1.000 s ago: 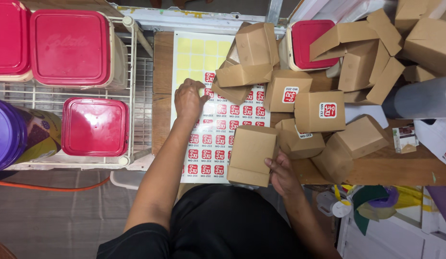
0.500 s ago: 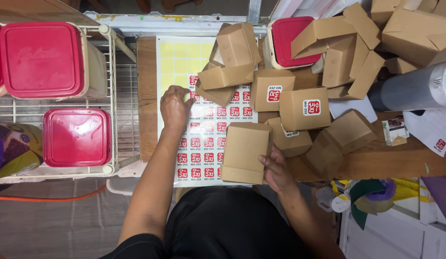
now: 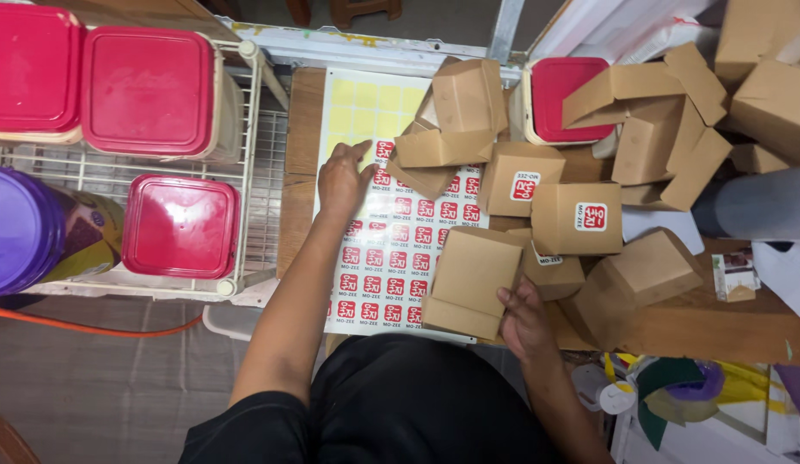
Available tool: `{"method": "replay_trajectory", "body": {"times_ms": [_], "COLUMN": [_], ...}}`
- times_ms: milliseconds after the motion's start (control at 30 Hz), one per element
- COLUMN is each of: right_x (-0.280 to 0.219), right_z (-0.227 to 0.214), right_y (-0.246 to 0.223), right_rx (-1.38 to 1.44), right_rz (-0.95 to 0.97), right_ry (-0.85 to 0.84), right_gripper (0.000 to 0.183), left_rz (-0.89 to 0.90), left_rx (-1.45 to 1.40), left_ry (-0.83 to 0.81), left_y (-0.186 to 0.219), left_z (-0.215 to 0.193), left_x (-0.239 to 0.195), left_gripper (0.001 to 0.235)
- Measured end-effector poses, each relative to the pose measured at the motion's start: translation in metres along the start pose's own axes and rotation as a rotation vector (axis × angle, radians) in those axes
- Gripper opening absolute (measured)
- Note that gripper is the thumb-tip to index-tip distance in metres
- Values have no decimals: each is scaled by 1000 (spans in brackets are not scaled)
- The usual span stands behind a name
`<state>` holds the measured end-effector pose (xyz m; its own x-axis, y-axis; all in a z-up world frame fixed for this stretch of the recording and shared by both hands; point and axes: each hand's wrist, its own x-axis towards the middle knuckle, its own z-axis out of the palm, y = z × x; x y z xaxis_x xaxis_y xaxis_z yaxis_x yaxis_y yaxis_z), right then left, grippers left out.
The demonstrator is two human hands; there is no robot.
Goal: The person folds flat cardboard pieces into small boxes and stacks them on a table. Then the person applies red stickers from a sheet onto the top of each assembled box.
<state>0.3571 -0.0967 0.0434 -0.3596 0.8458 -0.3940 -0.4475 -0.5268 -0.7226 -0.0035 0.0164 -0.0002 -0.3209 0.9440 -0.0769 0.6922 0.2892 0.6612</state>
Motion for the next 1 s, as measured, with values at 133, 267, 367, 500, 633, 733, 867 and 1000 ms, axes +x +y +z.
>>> {"method": "replay_trajectory", "body": {"times_ms": [133, 267, 367, 500, 633, 733, 867, 1000], "right_x": [1, 0, 1, 2, 5, 6, 7, 7], "right_z": [3, 6, 8, 11, 15, 17, 18, 19], "right_y": [-1, -1, 0, 0, 0, 0, 0, 2], "right_rx": [2, -25, -38, -24, -22, -19, -20, -25], "right_rz": [11, -6, -14, -8, -6, -8, -7, -12], "right_ry": [21, 45, 67, 70, 61, 66, 65, 74], "right_gripper": [60, 61, 61, 62, 64, 66, 67, 65], "left_rz": [-25, -58, -50, -68, -135, -84, -71, -31], "left_rx": [83, 61, 10, -48, -81, -13, -104, -113], "left_ry": [-81, -73, -41, -20, -51, -9, 44, 75], "left_y": [5, 6, 1, -3, -4, -5, -7, -9], "left_z": [-5, -3, 0, 4, 7, 10, 12, 13], "left_x": [15, 19, 16, 18, 23, 23, 19, 14], "left_gripper": [46, 43, 38, 37, 37, 21, 41, 40]}}
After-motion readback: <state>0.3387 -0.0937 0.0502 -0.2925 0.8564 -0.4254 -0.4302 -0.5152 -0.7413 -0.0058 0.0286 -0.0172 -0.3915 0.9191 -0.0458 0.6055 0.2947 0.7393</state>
